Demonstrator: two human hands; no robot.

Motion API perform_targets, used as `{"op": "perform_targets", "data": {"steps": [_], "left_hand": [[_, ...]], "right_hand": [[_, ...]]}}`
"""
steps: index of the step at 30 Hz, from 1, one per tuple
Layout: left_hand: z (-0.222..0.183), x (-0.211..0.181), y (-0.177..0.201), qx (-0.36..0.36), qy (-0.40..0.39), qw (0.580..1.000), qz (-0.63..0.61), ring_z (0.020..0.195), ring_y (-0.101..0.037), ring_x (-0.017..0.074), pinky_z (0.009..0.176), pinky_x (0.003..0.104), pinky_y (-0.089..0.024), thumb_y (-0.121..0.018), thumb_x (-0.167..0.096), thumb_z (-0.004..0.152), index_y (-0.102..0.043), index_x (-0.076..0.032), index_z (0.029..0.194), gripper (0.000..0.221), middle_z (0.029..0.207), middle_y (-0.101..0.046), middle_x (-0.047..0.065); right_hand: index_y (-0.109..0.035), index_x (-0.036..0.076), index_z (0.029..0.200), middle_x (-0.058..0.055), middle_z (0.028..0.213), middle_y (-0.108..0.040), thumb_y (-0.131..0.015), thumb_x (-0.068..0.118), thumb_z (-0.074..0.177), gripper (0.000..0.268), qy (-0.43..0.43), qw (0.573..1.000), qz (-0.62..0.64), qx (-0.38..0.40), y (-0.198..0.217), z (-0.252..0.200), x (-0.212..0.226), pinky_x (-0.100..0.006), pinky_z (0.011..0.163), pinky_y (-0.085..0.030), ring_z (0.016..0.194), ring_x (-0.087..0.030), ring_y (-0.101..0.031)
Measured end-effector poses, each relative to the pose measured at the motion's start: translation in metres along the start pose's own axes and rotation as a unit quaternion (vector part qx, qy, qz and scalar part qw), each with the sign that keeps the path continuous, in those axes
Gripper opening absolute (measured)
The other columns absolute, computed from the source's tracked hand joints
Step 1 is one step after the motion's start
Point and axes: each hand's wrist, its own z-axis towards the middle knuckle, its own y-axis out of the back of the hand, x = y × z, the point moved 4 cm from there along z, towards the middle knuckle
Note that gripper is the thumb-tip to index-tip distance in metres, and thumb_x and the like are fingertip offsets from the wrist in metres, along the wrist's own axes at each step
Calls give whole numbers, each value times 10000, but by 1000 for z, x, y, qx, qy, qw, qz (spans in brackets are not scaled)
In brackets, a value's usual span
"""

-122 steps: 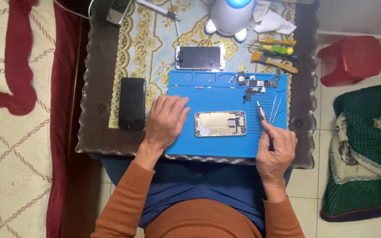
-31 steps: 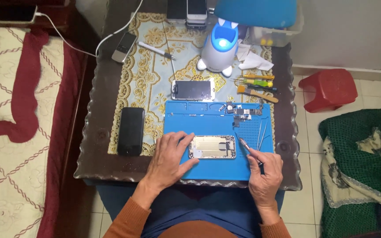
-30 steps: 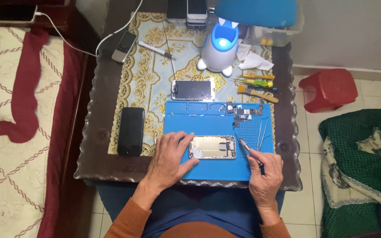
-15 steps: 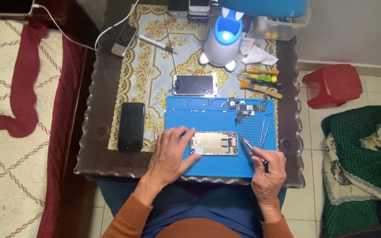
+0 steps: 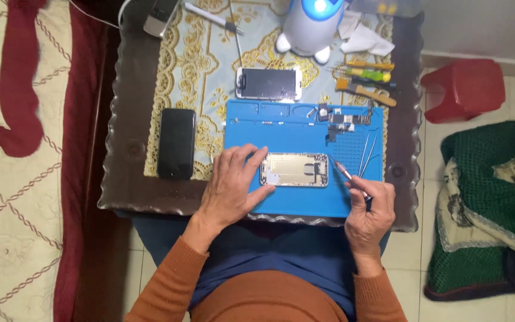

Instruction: Using a small metal tool to scrape adhesive residue from a mobile phone component on a repair mat.

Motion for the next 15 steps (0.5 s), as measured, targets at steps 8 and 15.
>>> {"op": "perform_targets", "data": {"steps": [8,15], "left_hand": [[4,1,3,-2,0,1000,-7,1311,-537,338,1040,470,-474,-848,-556,1000,-656,-77,1582,779,1438,-595,139],[4,0,3,-1,-4,1000,-3,1313,-545,327,1033,458,-471,-849,-565,1013,-675,-80,1567,756,1444,-606,124]], "right_hand": [[-822,95,1256,-47,971,-821,-614,452,1207,416,8,1000,-2,2,-1,4,3,-382,977,-580,980,-262,-674],[-821,96,1243,-45,967,-800,-606,471,1203,434,13,1000,-3,-4,0,4,4,-385,959,-585,977,-266,-681]]}}
